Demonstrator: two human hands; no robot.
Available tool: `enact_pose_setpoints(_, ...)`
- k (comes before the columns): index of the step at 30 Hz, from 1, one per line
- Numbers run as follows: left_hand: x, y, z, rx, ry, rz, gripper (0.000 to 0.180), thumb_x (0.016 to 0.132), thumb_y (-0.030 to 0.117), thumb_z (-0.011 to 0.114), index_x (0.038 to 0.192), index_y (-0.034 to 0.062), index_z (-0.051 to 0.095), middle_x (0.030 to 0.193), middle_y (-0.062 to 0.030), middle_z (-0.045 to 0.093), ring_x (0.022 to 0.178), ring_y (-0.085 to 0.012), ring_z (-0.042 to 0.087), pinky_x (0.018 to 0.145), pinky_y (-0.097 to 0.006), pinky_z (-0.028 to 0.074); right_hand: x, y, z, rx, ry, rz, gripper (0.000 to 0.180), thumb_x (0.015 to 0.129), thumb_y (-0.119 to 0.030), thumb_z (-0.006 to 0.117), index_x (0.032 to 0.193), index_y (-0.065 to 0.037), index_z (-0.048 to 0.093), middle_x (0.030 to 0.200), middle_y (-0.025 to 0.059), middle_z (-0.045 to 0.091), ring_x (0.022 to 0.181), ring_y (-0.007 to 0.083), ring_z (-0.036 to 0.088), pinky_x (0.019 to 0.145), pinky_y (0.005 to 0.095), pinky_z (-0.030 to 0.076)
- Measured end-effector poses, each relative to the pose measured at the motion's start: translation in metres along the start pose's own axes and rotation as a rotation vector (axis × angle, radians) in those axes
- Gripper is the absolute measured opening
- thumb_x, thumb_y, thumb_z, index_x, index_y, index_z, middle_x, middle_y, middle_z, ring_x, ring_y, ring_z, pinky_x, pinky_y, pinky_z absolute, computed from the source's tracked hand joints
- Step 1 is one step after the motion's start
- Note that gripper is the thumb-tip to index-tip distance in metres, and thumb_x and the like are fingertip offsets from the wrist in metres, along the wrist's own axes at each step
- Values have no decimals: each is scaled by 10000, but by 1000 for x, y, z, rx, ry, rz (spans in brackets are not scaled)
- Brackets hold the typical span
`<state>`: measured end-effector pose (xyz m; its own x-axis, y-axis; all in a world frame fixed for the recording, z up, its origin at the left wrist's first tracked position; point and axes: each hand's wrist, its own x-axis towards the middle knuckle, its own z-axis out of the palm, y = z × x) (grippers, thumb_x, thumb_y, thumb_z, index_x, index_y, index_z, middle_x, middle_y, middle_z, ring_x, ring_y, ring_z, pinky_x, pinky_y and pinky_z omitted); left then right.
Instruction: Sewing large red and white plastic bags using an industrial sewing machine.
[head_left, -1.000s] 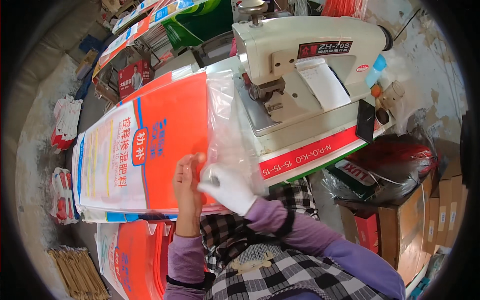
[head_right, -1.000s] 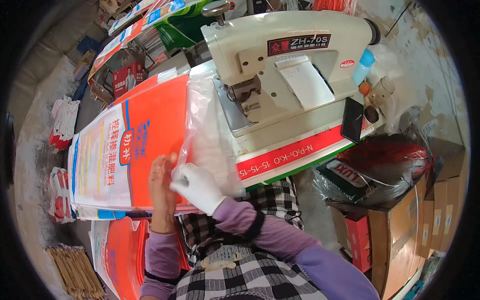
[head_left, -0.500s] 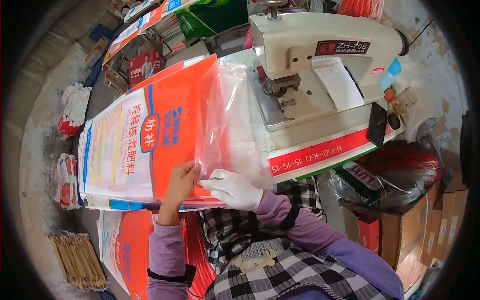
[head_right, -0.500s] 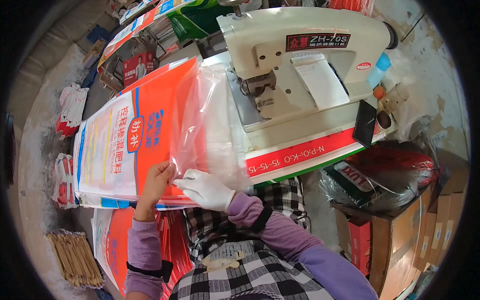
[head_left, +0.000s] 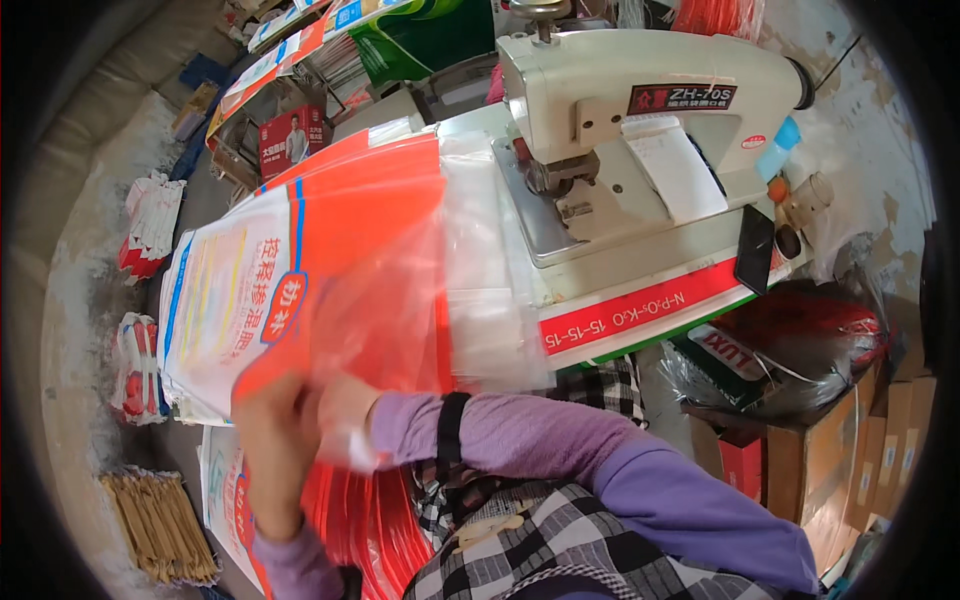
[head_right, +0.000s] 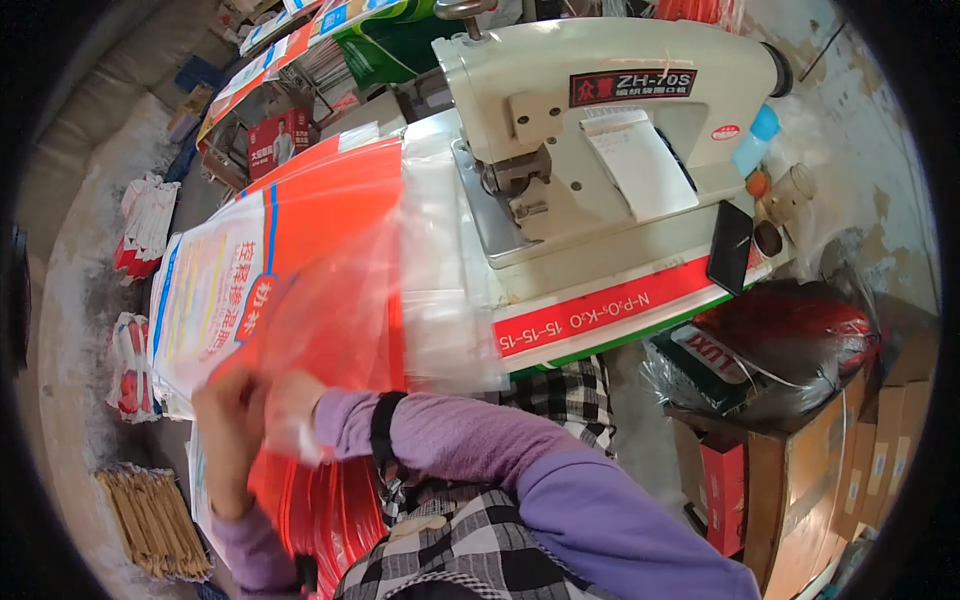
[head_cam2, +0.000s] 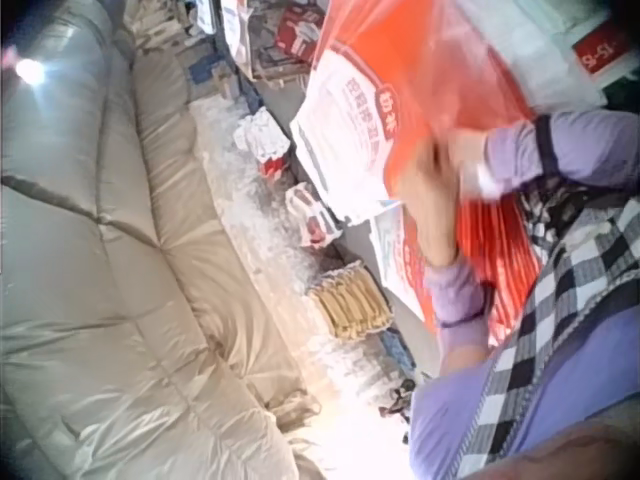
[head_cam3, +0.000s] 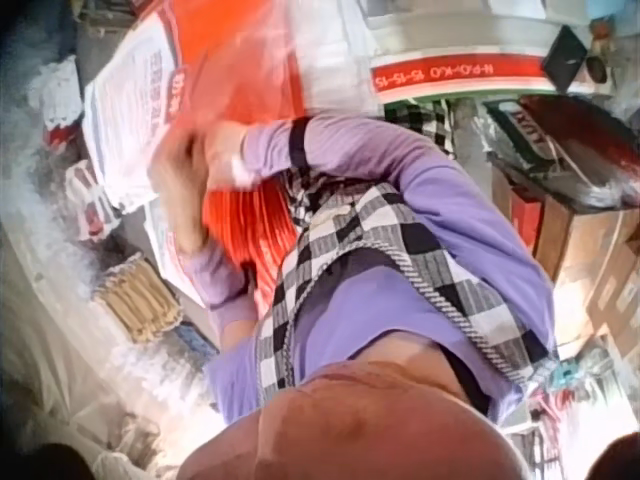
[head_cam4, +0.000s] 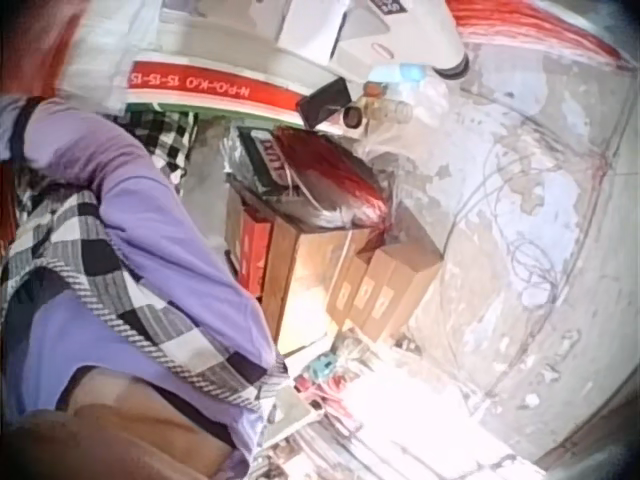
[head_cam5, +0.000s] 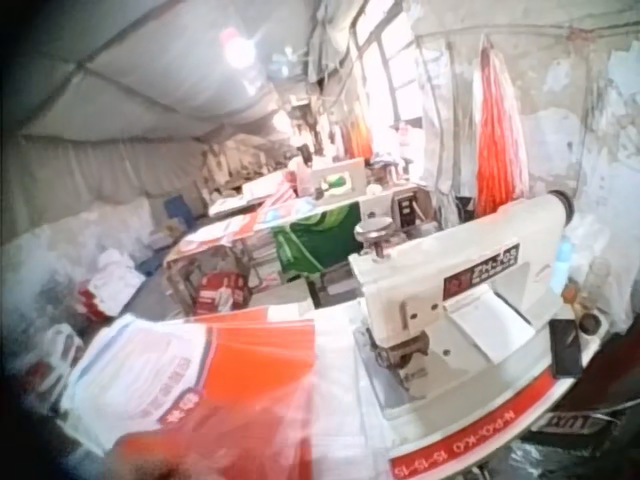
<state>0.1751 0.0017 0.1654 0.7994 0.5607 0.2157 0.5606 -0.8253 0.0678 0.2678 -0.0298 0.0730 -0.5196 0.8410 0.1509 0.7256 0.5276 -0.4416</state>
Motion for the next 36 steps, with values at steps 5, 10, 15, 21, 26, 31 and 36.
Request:
enact_pose_setpoints(5,-127,-40,-37,196,-121,-94,73,709,1,680,708,52,627,631,-120,608,568,-308,602,500,-378,422,-26,97,42,292,662,221,162,837,-250,592,820,-116,680,745,95,667,704,279,631,669,410,499)
enact_pose_setpoints(10,-153,-38,-19,-40,64,-262,180,699,-94,672,832,27,688,680,-148,642,590,-296,629,510,-351,437,-90,141,30,810,1460,647,219,818,-138,694,1011,-45,647,943,93,638,908,278,619,772,360,499)
enact_pose_setpoints(15,-142,-46,-7,-132,298,-291,80,766,-61,655,780,-21,588,595,-117,536,498,-251,505,490,-329,373,-113,91,-5,196,1727,824,346,696,-77,793,1012,-48,654,1261,86,547,1113,280,548,872,350,488)
enact_pose_setpoints(21,-148,-66,-5,-164,296,-402,193,773,-65,672,725,4,497,562,-73,445,484,-208,417,475,-309,332,-119,141,14,-105,971,449,197,819,-191,675,975,-70,666,956,83,664,899,227,643,756,358,502)
enact_pose_setpoints(26,-164,-62,-10,-70,101,-302,136,743,-90,688,746,15,601,588,-77,494,505,-187,458,476,-303,339,-114,140,-35,99,437,982,212,799,-170,619,981,-73,670,906,94,677,873,240,659,708,374,509)
enact_pose_setpoints(31,-171,-120,28,-620,598,-590,216,867,84,555,996,-31,685,831,-106,657,711,-238,603,653,-287,485,-69,152,-37,-461,876,-145,139,764,-153,598,849,-70,668,972,66,679,936,268,642,937,376,479)
enact_pose_setpoints(36,12,-324,-78,-916,869,-627,302,966,328,524,1090,64,602,892,-69,615,734,-170,628,581,-333,524,-23,-43,-7,27,836,-112,248,780,-187,572,981,-52,627,690,43,573,574,233,586,614,359,524)
